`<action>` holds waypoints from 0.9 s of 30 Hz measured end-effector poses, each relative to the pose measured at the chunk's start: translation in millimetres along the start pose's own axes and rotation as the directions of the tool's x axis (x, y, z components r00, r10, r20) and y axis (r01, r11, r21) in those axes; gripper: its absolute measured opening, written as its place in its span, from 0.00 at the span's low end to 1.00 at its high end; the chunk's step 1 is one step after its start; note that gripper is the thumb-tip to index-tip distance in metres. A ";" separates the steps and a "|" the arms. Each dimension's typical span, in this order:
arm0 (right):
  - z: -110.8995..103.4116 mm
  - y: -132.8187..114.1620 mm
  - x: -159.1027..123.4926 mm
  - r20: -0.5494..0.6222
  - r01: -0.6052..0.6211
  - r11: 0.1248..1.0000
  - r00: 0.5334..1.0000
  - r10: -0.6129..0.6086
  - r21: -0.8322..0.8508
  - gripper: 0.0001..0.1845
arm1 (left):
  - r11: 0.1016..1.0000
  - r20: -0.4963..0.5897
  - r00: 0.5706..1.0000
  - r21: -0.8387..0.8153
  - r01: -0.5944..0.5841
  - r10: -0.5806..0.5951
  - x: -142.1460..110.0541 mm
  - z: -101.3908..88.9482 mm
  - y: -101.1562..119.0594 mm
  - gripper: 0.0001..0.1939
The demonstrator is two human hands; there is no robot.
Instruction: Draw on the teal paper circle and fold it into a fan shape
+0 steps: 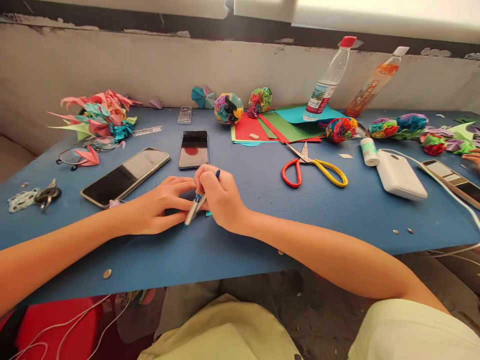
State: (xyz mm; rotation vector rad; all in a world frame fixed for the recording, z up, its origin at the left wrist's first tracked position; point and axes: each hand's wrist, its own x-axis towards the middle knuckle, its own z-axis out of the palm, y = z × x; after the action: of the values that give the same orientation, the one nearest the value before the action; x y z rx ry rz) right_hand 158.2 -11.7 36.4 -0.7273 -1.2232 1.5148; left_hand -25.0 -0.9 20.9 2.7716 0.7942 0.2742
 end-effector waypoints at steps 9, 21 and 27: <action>-0.1 2.4 0.9 -0.003 -0.053 0.998 0.999 0.053 0.043 0.07 | 0.998 0.014 1.000 0.058 -0.029 0.028 0.9 1.3 2.6 0.19; -0.2 2.5 -1.1 0.010 -0.048 0.999 0.999 0.048 0.015 0.07 | 0.999 0.027 1.000 0.052 -0.016 0.015 0.6 -0.2 4.2 0.19; -1.6 1.0 0.0 0.012 0.038 0.999 0.999 -0.038 -0.031 0.08 | 0.998 0.016 1.000 0.058 -0.011 0.010 0.5 0.4 4.0 0.20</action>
State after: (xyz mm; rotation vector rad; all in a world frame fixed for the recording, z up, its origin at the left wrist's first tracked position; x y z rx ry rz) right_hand 159.3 -11.2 35.0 -0.7124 -1.2651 1.4738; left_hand -22.5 -4.0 21.6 2.8296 0.7959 0.2349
